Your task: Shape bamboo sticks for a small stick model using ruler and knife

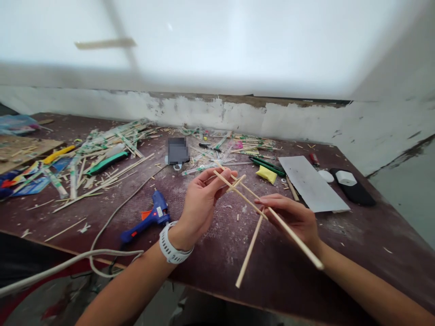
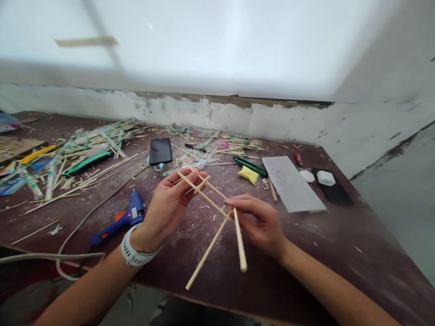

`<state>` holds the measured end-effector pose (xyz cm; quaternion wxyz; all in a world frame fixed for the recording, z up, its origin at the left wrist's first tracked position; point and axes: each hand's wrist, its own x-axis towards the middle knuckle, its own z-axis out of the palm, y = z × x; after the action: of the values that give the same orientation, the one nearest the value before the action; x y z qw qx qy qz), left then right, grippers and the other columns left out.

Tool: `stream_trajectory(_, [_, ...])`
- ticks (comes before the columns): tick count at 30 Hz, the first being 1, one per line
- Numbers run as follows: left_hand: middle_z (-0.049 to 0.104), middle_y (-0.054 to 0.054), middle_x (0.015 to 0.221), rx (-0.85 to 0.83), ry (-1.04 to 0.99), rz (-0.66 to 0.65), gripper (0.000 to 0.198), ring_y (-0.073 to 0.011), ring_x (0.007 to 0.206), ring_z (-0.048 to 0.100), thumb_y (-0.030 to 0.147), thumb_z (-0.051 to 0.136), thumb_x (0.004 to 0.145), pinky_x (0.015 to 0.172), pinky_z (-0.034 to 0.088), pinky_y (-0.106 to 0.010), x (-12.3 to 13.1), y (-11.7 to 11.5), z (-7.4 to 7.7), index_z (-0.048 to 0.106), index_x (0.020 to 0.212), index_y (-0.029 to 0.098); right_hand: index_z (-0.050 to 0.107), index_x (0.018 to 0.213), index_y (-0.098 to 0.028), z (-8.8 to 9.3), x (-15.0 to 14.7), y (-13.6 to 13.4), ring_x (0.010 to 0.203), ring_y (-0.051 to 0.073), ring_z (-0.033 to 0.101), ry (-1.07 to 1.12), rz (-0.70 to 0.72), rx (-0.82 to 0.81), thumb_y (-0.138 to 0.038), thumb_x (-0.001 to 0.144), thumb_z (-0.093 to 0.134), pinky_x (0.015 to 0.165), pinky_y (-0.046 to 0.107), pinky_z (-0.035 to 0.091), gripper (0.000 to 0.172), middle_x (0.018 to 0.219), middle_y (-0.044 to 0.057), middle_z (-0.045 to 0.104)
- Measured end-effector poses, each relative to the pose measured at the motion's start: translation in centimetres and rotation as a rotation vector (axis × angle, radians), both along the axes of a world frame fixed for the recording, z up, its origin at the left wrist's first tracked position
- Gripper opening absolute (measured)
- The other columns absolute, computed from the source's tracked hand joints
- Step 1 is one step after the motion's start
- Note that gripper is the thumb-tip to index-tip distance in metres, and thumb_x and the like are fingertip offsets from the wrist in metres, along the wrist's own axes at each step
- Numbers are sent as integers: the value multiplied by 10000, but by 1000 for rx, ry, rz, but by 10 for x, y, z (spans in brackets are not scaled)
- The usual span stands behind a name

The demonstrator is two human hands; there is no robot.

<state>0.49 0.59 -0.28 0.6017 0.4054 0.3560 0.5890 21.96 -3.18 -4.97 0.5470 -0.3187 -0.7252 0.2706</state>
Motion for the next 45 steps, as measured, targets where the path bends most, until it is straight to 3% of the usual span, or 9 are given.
stream_trajectory(5, [789, -55, 966, 118, 73, -9, 159, -177, 968, 747, 320, 786, 854, 908, 604, -310, -1, -8, 4, 695, 847, 190, 808, 1034, -272, 17, 9, 3, 969, 215, 769, 53, -51, -170, -259, 932, 728, 808, 307, 654, 131, 1038, 49, 811])
stream_trajectory(9, [770, -46, 957, 148, 123, 19, 169, -165, 912, 739, 324, 799, 849, 844, 607, -283, -3, -15, 4, 695, 834, 191, 820, 969, -251, 30, 17, 4, 871, 217, 782, 40, 9, -242, -314, 895, 769, 736, 286, 660, 110, 990, 71, 818])
stream_trajectory(17, [772, -52, 857, 245, 396, -115, 142, -152, 742, 717, 317, 755, 894, 652, 578, -247, -8, -29, 1, 721, 924, 182, 828, 977, -253, 35, 43, -19, 810, 218, 778, 43, 116, -373, -275, 890, 764, 690, 258, 654, 110, 979, 103, 796])
stream_trajectory(23, [766, -35, 875, 483, 519, -112, 35, -166, 806, 738, 217, 742, 910, 728, 597, -262, -13, -39, -1, 735, 944, 220, 819, 1012, -271, 38, 57, -39, 731, 182, 765, 5, 128, -396, -201, 894, 751, 665, 251, 647, 153, 1000, 94, 785])
stream_trajectory(27, [775, -28, 896, 609, 519, -129, 164, -180, 831, 741, 116, 768, 870, 758, 607, -286, -16, -40, 0, 746, 957, 253, 821, 1002, -295, 40, 60, -45, 778, 202, 773, -49, 97, -347, -176, 878, 759, 671, 256, 649, 183, 955, 84, 788])
stream_trajectory(34, [774, -20, 910, 581, 524, -74, 213, -182, 831, 746, 89, 763, 862, 733, 615, -279, -15, -40, 6, 765, 948, 284, 823, 993, -290, 33, 62, -46, 691, 188, 764, 6, 74, -415, -215, 887, 757, 587, 230, 644, 146, 968, 94, 788])
stream_trajectory(41, [762, -22, 1043, 507, 468, -50, 250, -182, 974, 727, 98, 771, 857, 843, 612, -275, -17, -40, 4, 759, 996, 306, 803, 1054, -304, 27, 62, -45, 679, 156, 767, 63, 148, -477, -156, 919, 709, 640, 229, 653, 221, 1064, 71, 769])
stream_trajectory(45, [749, -13, 1066, 467, 380, 59, 308, -168, 1021, 704, 79, 770, 844, 880, 598, -254, -18, -34, 5, 749, 1046, 311, 800, 1071, -316, 25, 61, -43, 703, 157, 776, 68, 155, -495, -147, 923, 704, 664, 235, 658, 244, 1094, 63, 765])
